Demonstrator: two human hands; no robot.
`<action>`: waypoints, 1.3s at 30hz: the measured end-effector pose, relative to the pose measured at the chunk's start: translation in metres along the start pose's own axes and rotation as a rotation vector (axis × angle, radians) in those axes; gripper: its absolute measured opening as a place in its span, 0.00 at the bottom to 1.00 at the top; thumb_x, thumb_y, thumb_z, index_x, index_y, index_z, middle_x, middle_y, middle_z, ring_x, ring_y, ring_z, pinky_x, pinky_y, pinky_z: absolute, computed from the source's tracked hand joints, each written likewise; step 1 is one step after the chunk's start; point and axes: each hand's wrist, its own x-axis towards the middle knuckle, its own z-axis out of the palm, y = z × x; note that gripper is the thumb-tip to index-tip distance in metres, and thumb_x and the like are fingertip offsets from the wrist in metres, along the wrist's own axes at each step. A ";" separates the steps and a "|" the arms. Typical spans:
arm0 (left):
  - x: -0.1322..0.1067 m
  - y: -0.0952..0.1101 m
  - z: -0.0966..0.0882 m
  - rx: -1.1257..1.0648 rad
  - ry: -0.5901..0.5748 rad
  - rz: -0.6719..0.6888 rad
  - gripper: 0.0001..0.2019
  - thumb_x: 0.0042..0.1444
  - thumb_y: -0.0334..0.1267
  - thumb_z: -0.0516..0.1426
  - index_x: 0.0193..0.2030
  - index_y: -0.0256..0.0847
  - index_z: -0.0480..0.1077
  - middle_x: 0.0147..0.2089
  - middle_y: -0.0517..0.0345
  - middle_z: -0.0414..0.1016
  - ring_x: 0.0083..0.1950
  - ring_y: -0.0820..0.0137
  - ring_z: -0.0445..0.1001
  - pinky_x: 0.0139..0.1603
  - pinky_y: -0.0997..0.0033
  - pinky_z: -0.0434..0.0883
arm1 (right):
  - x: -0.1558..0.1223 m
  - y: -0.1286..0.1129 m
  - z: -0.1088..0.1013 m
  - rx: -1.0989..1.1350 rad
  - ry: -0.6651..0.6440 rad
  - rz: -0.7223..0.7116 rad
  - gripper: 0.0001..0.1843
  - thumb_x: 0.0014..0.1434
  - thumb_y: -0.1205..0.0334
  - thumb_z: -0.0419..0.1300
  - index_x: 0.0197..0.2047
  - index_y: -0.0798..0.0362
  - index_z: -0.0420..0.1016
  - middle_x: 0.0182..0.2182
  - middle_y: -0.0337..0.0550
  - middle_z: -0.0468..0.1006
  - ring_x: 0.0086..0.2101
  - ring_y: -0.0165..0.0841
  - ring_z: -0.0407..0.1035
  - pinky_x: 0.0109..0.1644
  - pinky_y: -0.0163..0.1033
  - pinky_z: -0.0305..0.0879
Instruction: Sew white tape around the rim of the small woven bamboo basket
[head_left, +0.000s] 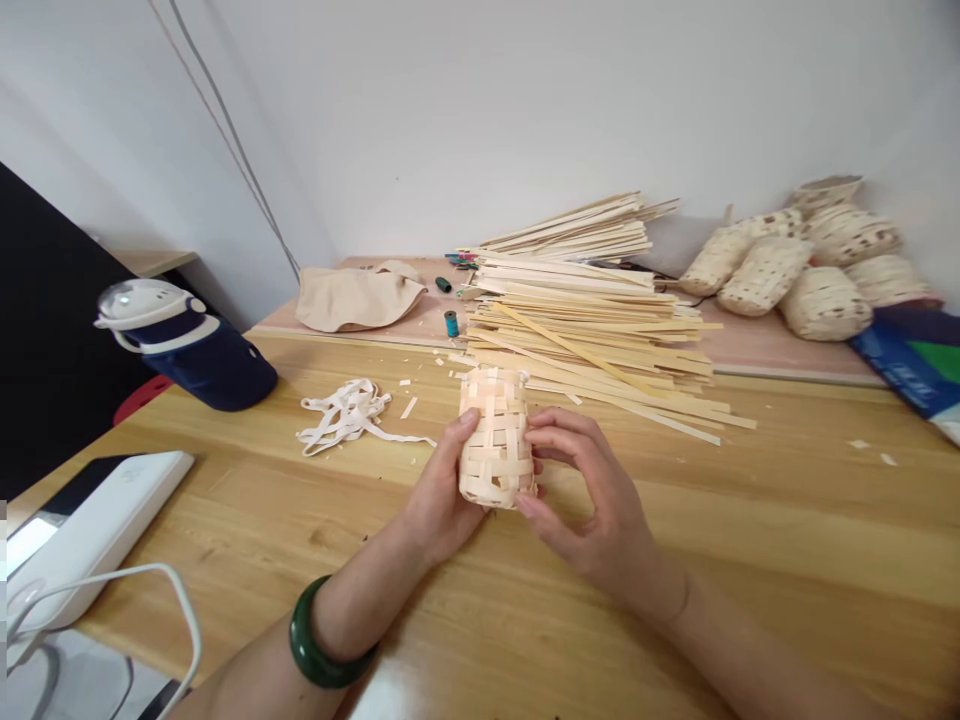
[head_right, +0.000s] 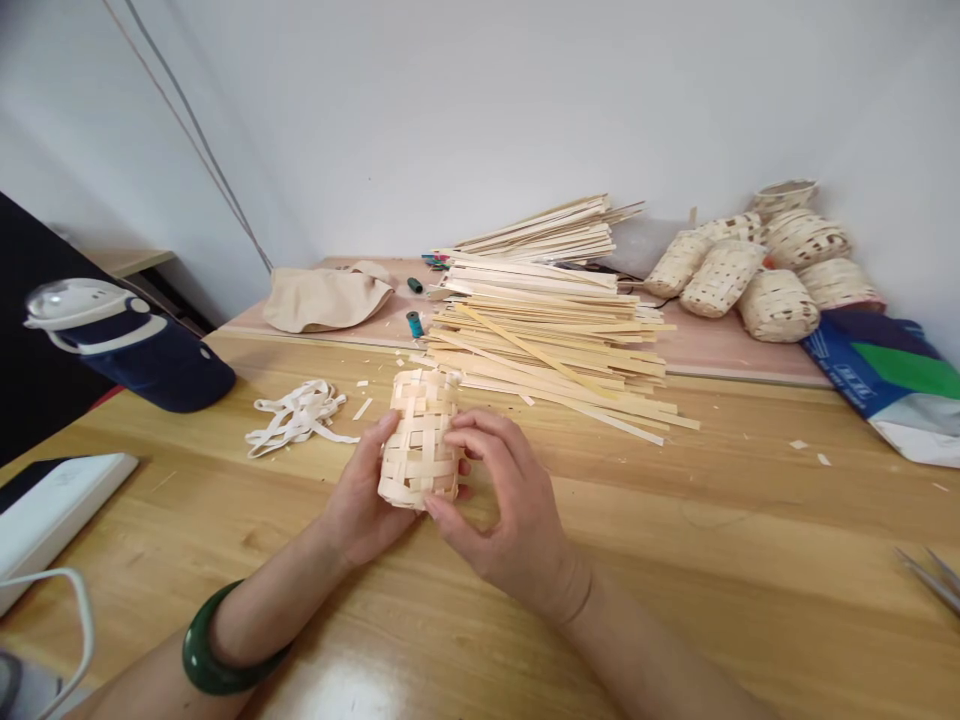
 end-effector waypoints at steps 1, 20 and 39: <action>0.000 0.000 0.000 0.002 -0.007 -0.002 0.20 0.58 0.52 0.60 0.46 0.36 0.76 0.35 0.51 0.81 0.34 0.64 0.78 0.35 0.69 0.73 | 0.000 0.000 0.000 0.006 0.000 0.008 0.23 0.57 0.66 0.64 0.56 0.49 0.66 0.54 0.50 0.68 0.56 0.42 0.65 0.56 0.51 0.72; -0.002 -0.006 -0.003 0.053 -0.005 -0.016 0.21 0.50 0.51 0.63 0.40 0.32 0.77 0.31 0.50 0.79 0.31 0.65 0.76 0.31 0.70 0.73 | 0.002 0.002 0.001 0.025 -0.049 -0.003 0.25 0.51 0.67 0.67 0.50 0.50 0.63 0.48 0.47 0.67 0.49 0.39 0.65 0.54 0.46 0.68; 0.003 -0.007 -0.002 0.115 0.028 0.118 0.17 0.51 0.48 0.65 0.38 0.34 0.78 0.33 0.52 0.80 0.32 0.67 0.74 0.34 0.71 0.71 | -0.002 0.006 0.001 0.201 -0.032 0.123 0.25 0.58 0.68 0.64 0.57 0.48 0.64 0.53 0.47 0.66 0.54 0.37 0.66 0.56 0.43 0.73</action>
